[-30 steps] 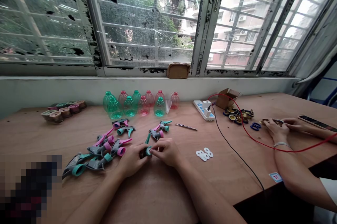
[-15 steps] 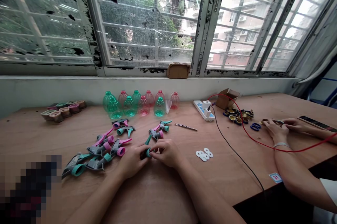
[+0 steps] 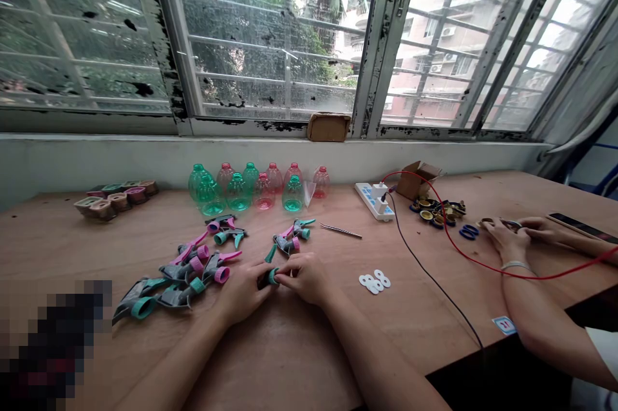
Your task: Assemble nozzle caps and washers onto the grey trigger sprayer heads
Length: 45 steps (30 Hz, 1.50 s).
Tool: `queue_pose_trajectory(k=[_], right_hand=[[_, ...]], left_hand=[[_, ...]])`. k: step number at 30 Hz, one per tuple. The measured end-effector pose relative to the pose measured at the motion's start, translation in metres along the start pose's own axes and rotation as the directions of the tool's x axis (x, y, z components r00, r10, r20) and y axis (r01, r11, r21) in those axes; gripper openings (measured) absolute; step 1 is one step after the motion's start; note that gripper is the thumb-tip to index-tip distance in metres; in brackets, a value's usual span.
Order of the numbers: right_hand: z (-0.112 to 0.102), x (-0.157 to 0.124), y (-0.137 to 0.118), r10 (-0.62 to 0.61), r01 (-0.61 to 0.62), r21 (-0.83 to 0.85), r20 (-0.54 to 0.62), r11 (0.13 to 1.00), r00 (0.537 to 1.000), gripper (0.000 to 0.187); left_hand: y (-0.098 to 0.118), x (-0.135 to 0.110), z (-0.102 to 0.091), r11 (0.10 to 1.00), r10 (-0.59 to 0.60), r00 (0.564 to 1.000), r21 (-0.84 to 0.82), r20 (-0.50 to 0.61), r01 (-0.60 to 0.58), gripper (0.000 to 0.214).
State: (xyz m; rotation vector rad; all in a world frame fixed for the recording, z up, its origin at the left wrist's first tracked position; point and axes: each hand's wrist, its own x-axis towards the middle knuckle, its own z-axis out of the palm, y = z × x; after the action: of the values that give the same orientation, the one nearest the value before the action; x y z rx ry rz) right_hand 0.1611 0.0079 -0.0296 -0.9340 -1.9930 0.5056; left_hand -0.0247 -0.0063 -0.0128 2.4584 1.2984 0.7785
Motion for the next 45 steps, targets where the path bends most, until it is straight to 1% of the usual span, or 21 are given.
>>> queue_pose_trajectory(k=[9, 17, 19, 29, 35, 39, 42, 45], right_hand=[[0.003, -0.001, 0.003, 0.042, -0.042, -0.026, -0.016, 0.999, 0.999, 0.008], [0.008, -0.002, 0.004, 0.128, -0.125, 0.065, -0.034, 0.99, 0.991, 0.009], [0.009, -0.002, 0.005, 0.134, -0.13, 0.081, -0.037, 0.988, 0.99, 0.009], [0.004, 0.001, 0.0, 0.0, -0.001, -0.032, -0.029, 0.999, 1.0, 0.009], [0.001, 0.002, 0.005, -0.096, 0.098, -0.065, 0.036, 0.993, 0.995, 0.012], [-0.002, 0.005, 0.007, -0.137, 0.144, -0.112, 0.068, 0.983, 0.988, 0.013], [-0.003, 0.005, 0.006, -0.122, 0.129, -0.118, 0.064, 0.985, 0.991, 0.012], [-0.003, 0.003, 0.004, -0.05, 0.055, -0.116, 0.04, 0.992, 0.998, 0.011]], left_hand=[[-0.003, 0.001, 0.002, 1.0, -0.016, 1.0, 0.022, 0.005, 0.016, 0.016], [-0.001, 0.002, 0.001, 0.999, -0.026, 1.0, 0.039, 0.005, 0.025, 0.017], [-0.001, 0.003, 0.001, 0.998, -0.034, 0.999, 0.052, 0.005, 0.033, 0.018], [-0.002, 0.003, 0.002, 0.998, -0.017, 1.0, 0.052, -0.001, 0.017, 0.02], [-0.003, 0.002, 0.002, 0.999, -0.003, 1.0, 0.044, 0.0, 0.003, 0.021], [-0.002, 0.003, 0.003, 0.999, 0.0, 1.0, 0.052, -0.003, 0.0, 0.021], [-0.003, 0.003, 0.002, 0.998, 0.003, 1.0, 0.062, -0.008, -0.003, 0.02], [-0.003, 0.003, 0.002, 0.996, -0.012, 1.0, 0.089, -0.013, 0.013, 0.016]])
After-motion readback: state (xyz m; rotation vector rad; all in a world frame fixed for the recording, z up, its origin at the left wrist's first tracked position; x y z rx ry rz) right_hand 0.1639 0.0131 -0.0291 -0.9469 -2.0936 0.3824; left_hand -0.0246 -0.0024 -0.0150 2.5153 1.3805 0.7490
